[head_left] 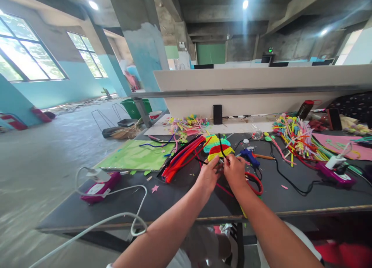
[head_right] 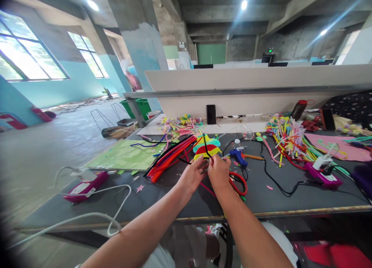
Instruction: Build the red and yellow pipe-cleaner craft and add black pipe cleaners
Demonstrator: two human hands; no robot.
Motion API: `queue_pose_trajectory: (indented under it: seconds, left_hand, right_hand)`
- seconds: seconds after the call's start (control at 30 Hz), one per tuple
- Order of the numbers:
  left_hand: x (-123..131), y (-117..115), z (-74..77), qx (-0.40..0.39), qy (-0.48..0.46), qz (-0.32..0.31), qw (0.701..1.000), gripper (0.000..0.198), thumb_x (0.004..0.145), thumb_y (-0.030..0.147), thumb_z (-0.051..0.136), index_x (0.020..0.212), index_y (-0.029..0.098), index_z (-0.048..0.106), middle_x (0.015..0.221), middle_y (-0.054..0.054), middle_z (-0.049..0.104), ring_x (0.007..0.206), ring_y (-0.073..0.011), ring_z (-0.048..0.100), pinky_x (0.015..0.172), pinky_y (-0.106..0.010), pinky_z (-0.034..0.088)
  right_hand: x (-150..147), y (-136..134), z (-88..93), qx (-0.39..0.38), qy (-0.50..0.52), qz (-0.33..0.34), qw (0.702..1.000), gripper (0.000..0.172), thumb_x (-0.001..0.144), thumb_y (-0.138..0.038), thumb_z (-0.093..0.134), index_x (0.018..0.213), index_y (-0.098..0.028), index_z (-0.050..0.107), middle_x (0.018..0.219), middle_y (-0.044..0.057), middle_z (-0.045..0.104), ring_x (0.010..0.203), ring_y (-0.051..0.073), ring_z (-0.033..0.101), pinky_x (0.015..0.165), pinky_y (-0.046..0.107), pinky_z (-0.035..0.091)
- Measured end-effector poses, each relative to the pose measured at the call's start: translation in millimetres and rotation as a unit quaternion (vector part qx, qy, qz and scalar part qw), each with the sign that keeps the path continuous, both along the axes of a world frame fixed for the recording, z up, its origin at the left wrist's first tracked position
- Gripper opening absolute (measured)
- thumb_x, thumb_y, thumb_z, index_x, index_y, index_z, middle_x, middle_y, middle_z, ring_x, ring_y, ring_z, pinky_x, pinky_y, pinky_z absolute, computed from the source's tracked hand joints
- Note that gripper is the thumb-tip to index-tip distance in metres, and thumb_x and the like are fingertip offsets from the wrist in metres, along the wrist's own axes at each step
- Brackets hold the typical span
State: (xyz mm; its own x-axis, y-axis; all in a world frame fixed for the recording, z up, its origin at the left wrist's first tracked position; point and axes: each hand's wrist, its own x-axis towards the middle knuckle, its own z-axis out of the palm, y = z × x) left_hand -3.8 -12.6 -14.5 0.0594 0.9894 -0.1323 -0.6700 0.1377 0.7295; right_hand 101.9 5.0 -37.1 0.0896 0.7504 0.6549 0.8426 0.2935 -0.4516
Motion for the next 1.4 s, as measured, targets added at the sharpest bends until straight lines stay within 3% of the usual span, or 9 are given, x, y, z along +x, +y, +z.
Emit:
queue_pose_trajectory:
  seconds: [0.23, 0.37, 0.47, 0.57, 0.67, 0.8, 0.93, 1.17, 1.4]
  left_hand:
    - [17, 23, 5.2, -0.045, 0.014, 0.031, 0.998, 0.032, 0.059, 0.030, 0.077, 0.081, 0.015, 0.061, 0.069, -0.001, 0.065, 0.056, -0.0125, 0.060, 0.056, -0.025, 0.047]
    - [8, 37, 13.5, -0.004, 0.046, -0.008, 0.999, 0.030, 0.057, 0.026, 0.078, 0.081, 0.014, 0.064, 0.067, -0.002, 0.066, 0.052, -0.0124, 0.058, 0.054, -0.026, 0.046]
    - [-4, 45, 19.9, 0.020, 0.085, -0.034, 0.996, 0.027, 0.059, 0.026, 0.077, 0.081, 0.013, 0.066, 0.070, -0.005, 0.068, 0.052, -0.0137, 0.059, 0.053, -0.027, 0.046]
    - [-17, 51, 21.8, 0.048, 0.103, -0.059, 0.992, 0.027, 0.061, 0.026, 0.077, 0.082, 0.012, 0.068, 0.074, -0.008, 0.069, 0.056, -0.0146, 0.061, 0.054, -0.026, 0.047]
    - [-27, 55, 16.9, 0.063, 0.091, -0.075, 0.991, 0.028, 0.063, 0.026, 0.077, 0.084, 0.012, 0.067, 0.077, -0.009, 0.070, 0.057, -0.0142, 0.062, 0.055, -0.026, 0.048]
    - [-32, 57, 7.9, 0.052, 0.062, -0.086, 0.993, 0.027, 0.065, 0.025, 0.076, 0.086, 0.012, 0.066, 0.081, -0.010, 0.070, 0.058, -0.0146, 0.063, 0.056, -0.027, 0.051]
    - [-33, 52, 9.4, 0.045, 0.052, -0.081, 0.994, 0.029, 0.065, 0.025, 0.075, 0.090, 0.011, 0.066, 0.085, -0.011, 0.070, 0.061, -0.0173, 0.065, 0.057, -0.029, 0.053]
    - [-35, 43, 17.5, 0.047, 0.063, -0.087, 0.993, 0.030, 0.067, 0.025, 0.074, 0.092, 0.012, 0.064, 0.085, -0.010, 0.071, 0.059, -0.0185, 0.067, 0.057, -0.030, 0.055]
    - [-36, 38, 21.3, 0.071, 0.073, -0.101, 0.990, 0.034, 0.065, 0.026, 0.075, 0.093, 0.011, 0.063, 0.080, -0.009, 0.071, 0.059, -0.0194, 0.067, 0.056, -0.030, 0.056]
  right_hand:
    - [7, -5, 10.1, 0.017, 0.040, 0.029, 0.999, 0.015, 0.086, -0.023, 0.047, 0.083, -0.017, 0.060, 0.077, 0.006, 0.068, 0.074, 0.018, 0.058, 0.084, 0.033, 0.034]
    - [21, -9, 25.7, 0.000, 0.176, 0.095, 0.980, 0.014, 0.084, -0.030, 0.051, 0.085, -0.019, 0.060, 0.082, 0.005, 0.067, 0.076, 0.018, 0.059, 0.074, 0.029, 0.042]
    - [40, -10, 37.9, 0.019, 0.286, 0.119, 0.951, 0.017, 0.082, -0.034, 0.054, 0.091, -0.020, 0.059, 0.088, 0.004, 0.065, 0.079, 0.017, 0.059, 0.075, 0.030, 0.045]
    - [59, -6, 42.4, -0.006, 0.423, 0.103, 0.900, 0.024, 0.077, -0.035, 0.060, 0.097, -0.021, 0.058, 0.088, 0.003, 0.063, 0.076, 0.016, 0.057, 0.069, 0.028, 0.046]
    - [67, -4, 41.0, -0.143, 0.528, 0.169, 0.820, 0.026, 0.073, -0.038, 0.065, 0.092, -0.020, 0.062, 0.081, 0.002, 0.065, 0.058, 0.011, 0.051, 0.053, 0.024, 0.042]
    - [57, -10, 41.5, -0.295, 0.600, 0.260, 0.697, 0.027, 0.073, -0.039, 0.067, 0.091, -0.018, 0.066, 0.083, 0.005, 0.068, 0.047, 0.008, 0.046, 0.044, 0.022, 0.038]
    - [45, -16, 44.7, -0.366, 0.635, 0.273, 0.623, 0.022, 0.079, -0.037, 0.062, 0.089, -0.018, 0.067, 0.079, 0.005, 0.068, 0.045, 0.007, 0.045, 0.043, 0.021, 0.039]
    - [40, -18, 45.5, -0.402, 0.660, 0.291, 0.564, 0.020, 0.081, -0.036, 0.063, 0.075, -0.016, 0.064, 0.068, 0.002, 0.065, 0.043, 0.004, 0.043, 0.041, 0.017, 0.038]
    - [42, -21, 42.2, -0.406, 0.671, 0.292, 0.548, 0.028, 0.081, -0.037, 0.063, 0.069, -0.012, 0.065, 0.066, 0.003, 0.064, 0.043, 0.004, 0.046, 0.042, 0.017, 0.041]
